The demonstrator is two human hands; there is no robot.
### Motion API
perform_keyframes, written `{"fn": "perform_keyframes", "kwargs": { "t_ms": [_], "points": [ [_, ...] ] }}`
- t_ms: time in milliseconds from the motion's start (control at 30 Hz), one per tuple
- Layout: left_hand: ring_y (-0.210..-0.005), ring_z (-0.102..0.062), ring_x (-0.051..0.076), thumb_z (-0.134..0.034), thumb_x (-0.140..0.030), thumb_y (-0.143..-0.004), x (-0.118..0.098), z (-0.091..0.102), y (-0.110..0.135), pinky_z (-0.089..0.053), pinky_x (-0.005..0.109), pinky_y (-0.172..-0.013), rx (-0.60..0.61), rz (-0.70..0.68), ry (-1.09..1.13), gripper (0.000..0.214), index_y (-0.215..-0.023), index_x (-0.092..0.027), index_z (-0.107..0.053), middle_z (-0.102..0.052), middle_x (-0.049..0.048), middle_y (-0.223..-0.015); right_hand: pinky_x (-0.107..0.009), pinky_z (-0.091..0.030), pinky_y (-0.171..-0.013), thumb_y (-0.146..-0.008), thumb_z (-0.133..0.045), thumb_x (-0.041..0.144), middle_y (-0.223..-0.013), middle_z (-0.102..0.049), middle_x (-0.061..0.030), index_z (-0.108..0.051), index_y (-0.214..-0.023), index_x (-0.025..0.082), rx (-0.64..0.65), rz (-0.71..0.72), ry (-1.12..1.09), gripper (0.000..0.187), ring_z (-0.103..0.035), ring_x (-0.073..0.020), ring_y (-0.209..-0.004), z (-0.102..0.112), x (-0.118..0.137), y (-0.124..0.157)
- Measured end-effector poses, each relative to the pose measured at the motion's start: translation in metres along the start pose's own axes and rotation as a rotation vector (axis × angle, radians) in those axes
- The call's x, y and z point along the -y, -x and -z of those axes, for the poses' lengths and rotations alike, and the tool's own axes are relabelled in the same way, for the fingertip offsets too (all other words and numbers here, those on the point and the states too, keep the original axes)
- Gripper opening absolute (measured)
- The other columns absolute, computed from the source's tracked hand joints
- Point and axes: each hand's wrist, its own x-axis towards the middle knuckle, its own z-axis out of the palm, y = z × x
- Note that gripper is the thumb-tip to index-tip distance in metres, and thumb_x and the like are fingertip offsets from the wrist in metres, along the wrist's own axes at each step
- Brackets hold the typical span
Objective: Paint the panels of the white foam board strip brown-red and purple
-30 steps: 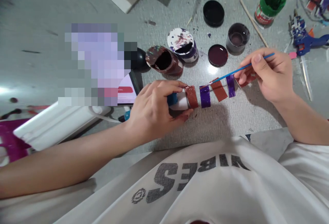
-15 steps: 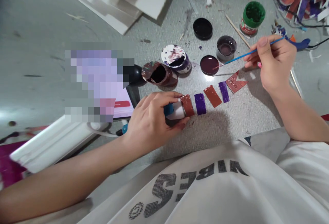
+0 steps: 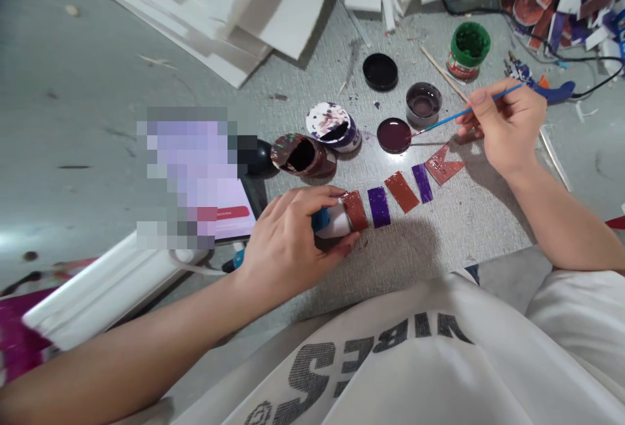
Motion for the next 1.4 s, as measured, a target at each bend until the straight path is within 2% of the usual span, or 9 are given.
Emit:
{"fn": "perform_keyframes", "kwargs": {
  "t_ms": [233,400,833,1033,1200,1400],
  "points": [
    [-0.112,-0.081,0.043,-0.077,-0.028,-0.101,0.0,-0.001,0.0,-0.064,0.057,-0.083,-0.017,-0.018,0.013,0.046,-0.138,-0.023,-0.051,-0.081,0.018,-0.13,-0.02,-0.05,-0.033,-0.094,-0.093,0.064,-0.058,-0.067,0.0065,-0.077,-0.079,0.025,0.017,-0.041,0.007,0.045,-0.072,-0.014,-0.044,0.001,-0.009,-0.003],
    [-0.115,-0.08,0.042,-0.078,-0.028,-0.1,0.0,-0.001,0.001,-0.063,0.057,-0.085,-0.009,0.002,0.026,0.048,-0.139,-0.025,-0.051,-0.081,0.0167,-0.133,-0.018,-0.052,-0.034,-0.088,-0.097,0.065,-0.057,-0.067,0.0061,-0.078,-0.078,0.021,0.012,-0.043,-0.007,0.049,-0.071,-0.0132,-0.043,-0.001,-0.009,-0.002],
    [-0.119,-0.08,0.04,-0.082,-0.027,-0.097,0.002,-0.002,0.004,-0.063,0.054,-0.091,0.002,0.027,0.028,0.053,-0.14,-0.025,-0.05,-0.08,0.0168,-0.135,-0.018,-0.055,-0.036,-0.084,-0.098,0.068,-0.057,-0.068,0.0072,-0.075,-0.075,0.02,-0.011,-0.005,-0.008,0.054,-0.069,-0.0115,-0.042,0.0,-0.009,-0.006],
    [-0.121,-0.08,0.04,-0.082,-0.026,-0.097,0.001,-0.002,0.003,-0.062,0.054,-0.094,0.01,0.027,0.027,0.053,-0.14,-0.025,-0.051,-0.08,0.0162,-0.137,-0.018,-0.044,-0.032,-0.088,-0.095,0.07,-0.057,-0.067,0.0051,-0.073,-0.074,0.019,-0.069,-0.024,-0.006,0.056,-0.07,-0.0135,-0.042,0.0,-0.009,-0.009],
    [-0.122,-0.08,0.04,-0.082,-0.026,-0.097,0.001,-0.001,0.003,-0.063,0.055,-0.094,0.017,0.041,0.038,0.052,-0.139,-0.026,-0.051,-0.08,0.0162,-0.137,-0.022,-0.048,-0.034,-0.083,-0.094,0.078,-0.055,-0.063,0.0059,-0.071,-0.075,0.021,-0.102,-0.039,0.001,0.063,-0.07,-0.0155,-0.042,-0.003,-0.013,-0.008],
    [-0.12,-0.08,0.042,-0.08,-0.026,-0.097,0.0,0.0,0.001,-0.064,0.057,-0.093,0.009,0.021,0.024,0.051,-0.139,-0.025,-0.05,-0.081,0.0171,-0.135,-0.02,-0.043,-0.032,-0.081,-0.09,0.084,-0.054,-0.06,0.0058,-0.065,-0.073,0.021,-0.099,-0.064,0.005,0.068,-0.069,-0.0149,-0.042,-0.005,-0.016,-0.006]
  ]
}}
